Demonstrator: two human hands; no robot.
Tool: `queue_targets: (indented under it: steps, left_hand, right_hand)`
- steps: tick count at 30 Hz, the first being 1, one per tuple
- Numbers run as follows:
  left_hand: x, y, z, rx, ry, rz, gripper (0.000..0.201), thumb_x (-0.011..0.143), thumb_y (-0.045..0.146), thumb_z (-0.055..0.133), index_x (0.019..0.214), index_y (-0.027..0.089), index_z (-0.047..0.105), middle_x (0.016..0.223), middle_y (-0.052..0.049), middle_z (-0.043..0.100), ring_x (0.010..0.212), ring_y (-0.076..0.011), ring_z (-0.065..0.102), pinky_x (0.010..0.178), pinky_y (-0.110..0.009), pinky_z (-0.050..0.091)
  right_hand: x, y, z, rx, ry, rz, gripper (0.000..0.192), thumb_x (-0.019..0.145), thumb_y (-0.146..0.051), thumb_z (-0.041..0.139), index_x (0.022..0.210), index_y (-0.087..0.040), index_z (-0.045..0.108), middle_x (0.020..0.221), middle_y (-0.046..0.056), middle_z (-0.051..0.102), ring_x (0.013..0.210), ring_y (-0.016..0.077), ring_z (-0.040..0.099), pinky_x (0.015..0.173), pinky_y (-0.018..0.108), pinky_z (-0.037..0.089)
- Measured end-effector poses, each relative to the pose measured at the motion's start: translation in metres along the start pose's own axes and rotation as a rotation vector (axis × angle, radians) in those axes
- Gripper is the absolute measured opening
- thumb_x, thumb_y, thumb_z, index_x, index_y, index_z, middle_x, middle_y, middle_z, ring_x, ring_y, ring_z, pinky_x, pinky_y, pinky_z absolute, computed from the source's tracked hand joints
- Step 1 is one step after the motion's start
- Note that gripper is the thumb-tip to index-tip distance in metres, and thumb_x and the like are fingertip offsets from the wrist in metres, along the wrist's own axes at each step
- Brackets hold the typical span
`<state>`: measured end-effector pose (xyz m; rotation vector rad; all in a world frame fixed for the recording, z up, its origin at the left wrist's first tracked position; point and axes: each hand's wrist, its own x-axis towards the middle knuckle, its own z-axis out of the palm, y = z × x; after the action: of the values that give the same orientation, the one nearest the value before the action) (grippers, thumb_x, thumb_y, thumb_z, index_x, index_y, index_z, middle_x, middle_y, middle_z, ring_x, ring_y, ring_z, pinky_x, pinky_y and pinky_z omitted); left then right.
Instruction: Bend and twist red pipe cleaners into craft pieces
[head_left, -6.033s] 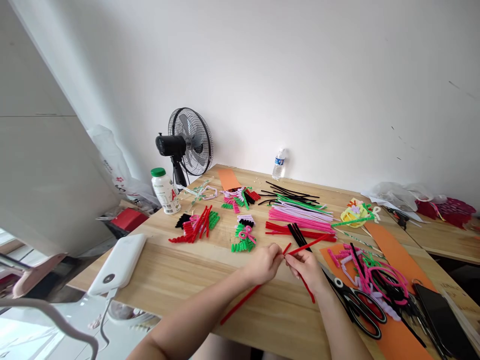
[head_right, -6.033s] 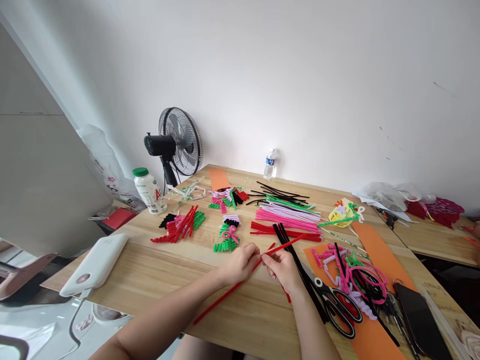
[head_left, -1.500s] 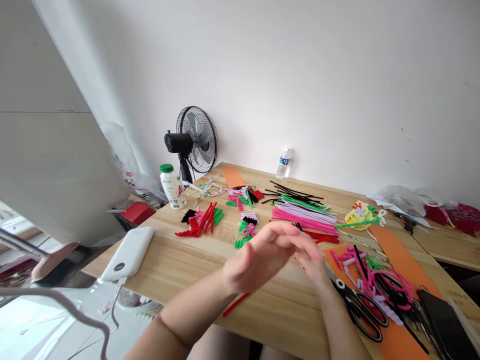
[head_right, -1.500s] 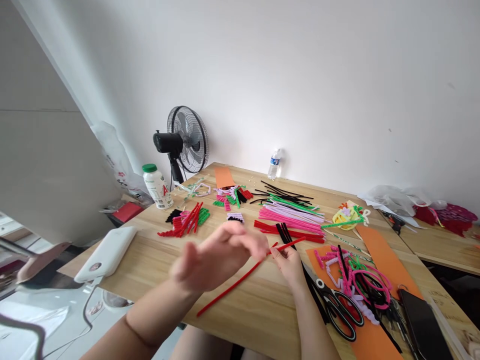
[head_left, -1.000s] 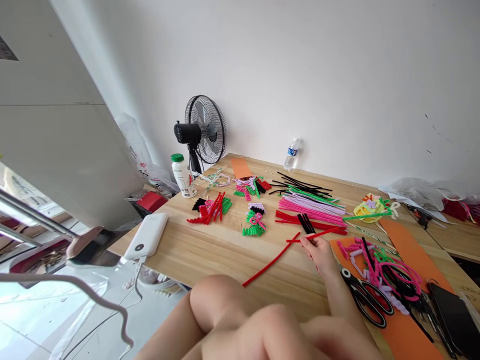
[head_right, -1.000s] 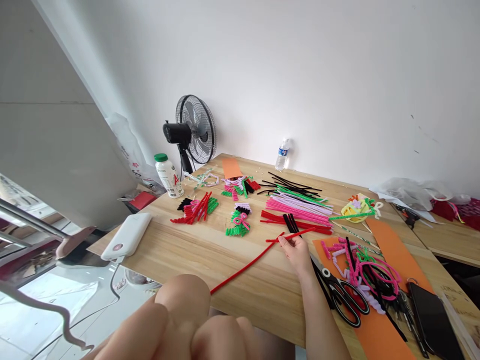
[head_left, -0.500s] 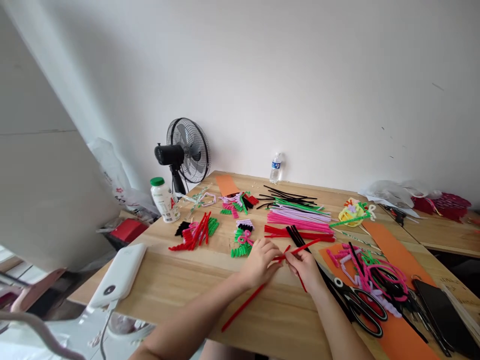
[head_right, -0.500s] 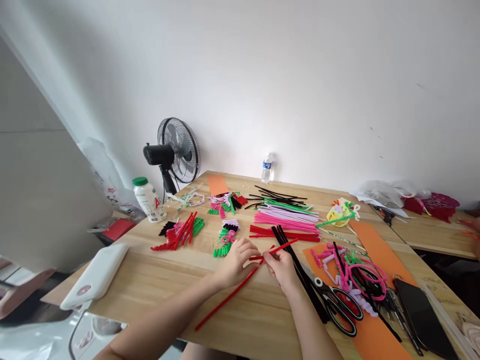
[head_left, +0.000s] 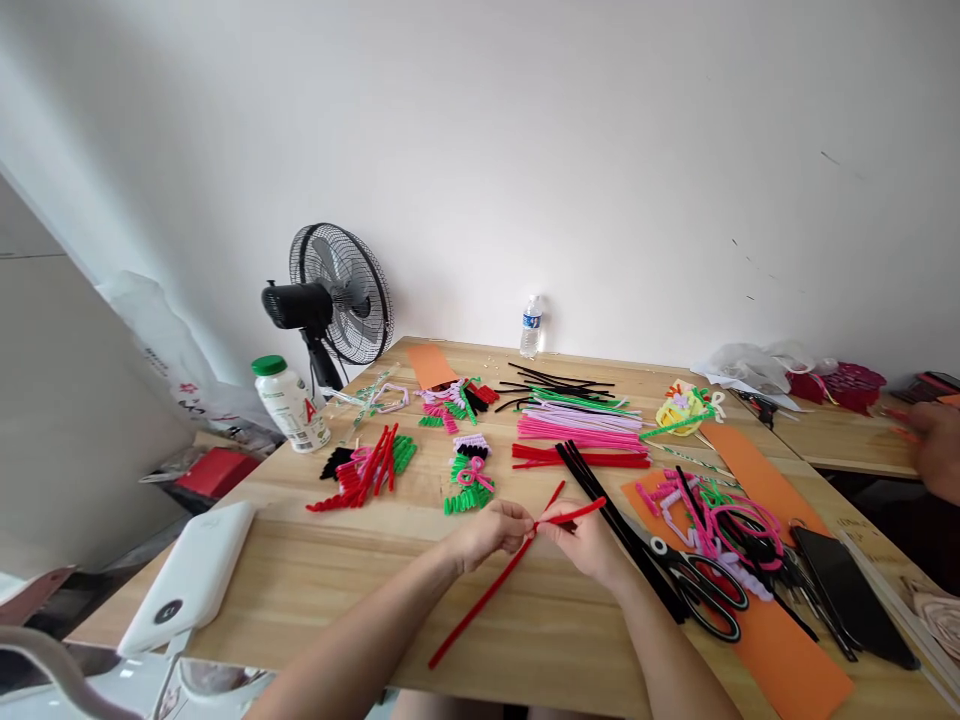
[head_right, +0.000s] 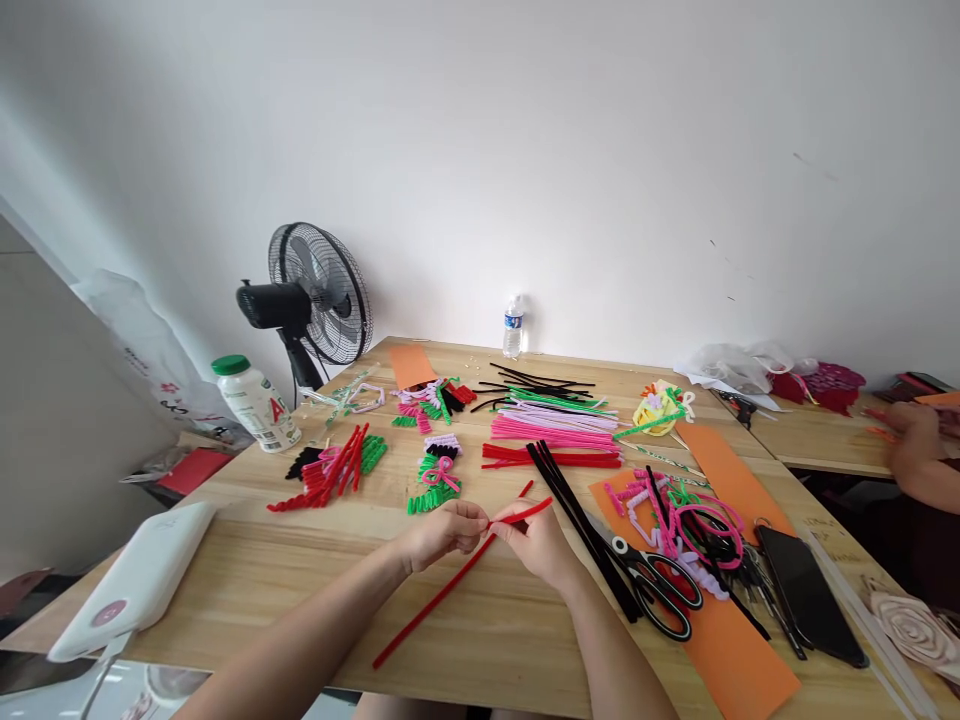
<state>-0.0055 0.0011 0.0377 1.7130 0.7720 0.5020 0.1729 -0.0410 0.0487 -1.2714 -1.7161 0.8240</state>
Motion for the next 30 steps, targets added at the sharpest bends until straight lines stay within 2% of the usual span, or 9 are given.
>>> queue_targets:
  steps: [4,7,10,15,17,21,24,27,30]
  left_hand:
    - [-0.004,0.003,0.003,0.597,0.309,0.401,0.02,0.084,0.03,0.046,0.08,0.016,0.059,0.079,-0.006,0.056,0.074,-0.0174,0.048,0.069,-0.031,0.036]
    - [-0.005,0.002,0.004,0.806,0.32,0.552,0.025,0.088,0.022,0.038,0.073,0.016,0.057,0.071,-0.006,0.054,0.07,-0.0164,0.047,0.07,-0.031,0.035]
    - [-0.002,-0.001,0.003,0.542,0.249,0.433,0.028,0.088,0.027,0.038,0.068,0.015,0.054,0.064,-0.002,0.049,0.064,-0.0142,0.044,0.064,-0.028,0.034]
    - [0.001,-0.004,0.002,-0.13,-0.076,0.004,0.032,0.084,0.041,0.039,0.065,0.017,0.045,0.05,0.007,0.026,0.044,-0.0081,0.022,0.045,-0.023,0.025]
    - [0.0,-0.003,0.004,-0.045,0.003,0.052,0.03,0.084,0.04,0.04,0.069,0.016,0.048,0.052,0.005,0.032,0.046,-0.0093,0.029,0.048,-0.024,0.03]
    - [-0.004,0.0,0.009,0.547,0.346,0.433,0.02,0.086,0.027,0.041,0.085,0.015,0.056,0.079,-0.007,0.056,0.076,-0.0177,0.048,0.071,-0.033,0.038]
    - [-0.006,0.002,0.01,0.752,0.36,0.539,0.025,0.089,0.02,0.035,0.075,0.014,0.056,0.074,-0.008,0.056,0.073,-0.0182,0.047,0.071,-0.035,0.036]
    - [-0.007,0.004,0.008,0.529,0.262,0.445,0.027,0.087,0.025,0.039,0.067,0.015,0.053,0.066,-0.005,0.053,0.066,-0.0153,0.046,0.064,-0.03,0.036]
    - [-0.005,0.004,0.007,-0.005,0.078,0.156,0.024,0.082,0.031,0.046,0.064,0.015,0.049,0.053,0.002,0.041,0.05,-0.01,0.036,0.05,-0.024,0.03]
  right_hand:
    - [0.003,0.008,0.007,0.089,0.026,0.144,0.02,0.076,-0.037,0.063,0.071,-0.017,0.067,0.061,0.002,0.063,0.052,0.0142,0.055,0.048,0.025,0.043]
    - [0.004,0.012,0.009,0.184,-0.049,0.261,0.027,0.077,-0.043,0.06,0.072,-0.017,0.066,0.052,-0.001,0.057,0.038,0.0099,0.044,0.035,0.021,0.032]
    - [0.003,0.005,0.005,0.107,-0.009,0.118,0.021,0.076,-0.038,0.063,0.074,-0.018,0.068,0.061,0.002,0.062,0.051,0.0139,0.055,0.047,0.024,0.043]
    - [-0.001,-0.012,-0.002,-0.043,0.011,-0.21,0.014,0.08,-0.03,0.061,0.075,-0.02,0.07,0.073,0.005,0.067,0.071,0.0183,0.061,0.068,0.029,0.048]
    - [0.0,-0.011,0.0,-0.03,0.045,-0.17,0.016,0.079,-0.032,0.061,0.075,-0.02,0.07,0.072,0.005,0.067,0.07,0.0184,0.061,0.066,0.029,0.048]
    - [0.004,0.001,0.008,0.073,0.049,0.078,0.024,0.076,-0.039,0.063,0.068,-0.017,0.067,0.06,0.002,0.063,0.055,0.0158,0.057,0.051,0.025,0.045]
    - [0.004,0.004,0.011,0.121,-0.005,0.158,0.028,0.077,-0.042,0.062,0.065,-0.017,0.065,0.051,-0.001,0.057,0.044,0.0126,0.05,0.042,0.023,0.039]
    - [0.002,-0.002,0.007,0.037,0.019,-0.024,0.022,0.079,-0.037,0.061,0.07,-0.018,0.067,0.064,0.003,0.064,0.06,0.0162,0.057,0.057,0.027,0.046]
    - [0.0,-0.011,0.0,-0.054,0.004,-0.259,0.019,0.082,-0.033,0.059,0.073,-0.02,0.07,0.071,0.006,0.065,0.073,0.0193,0.058,0.072,0.033,0.046]
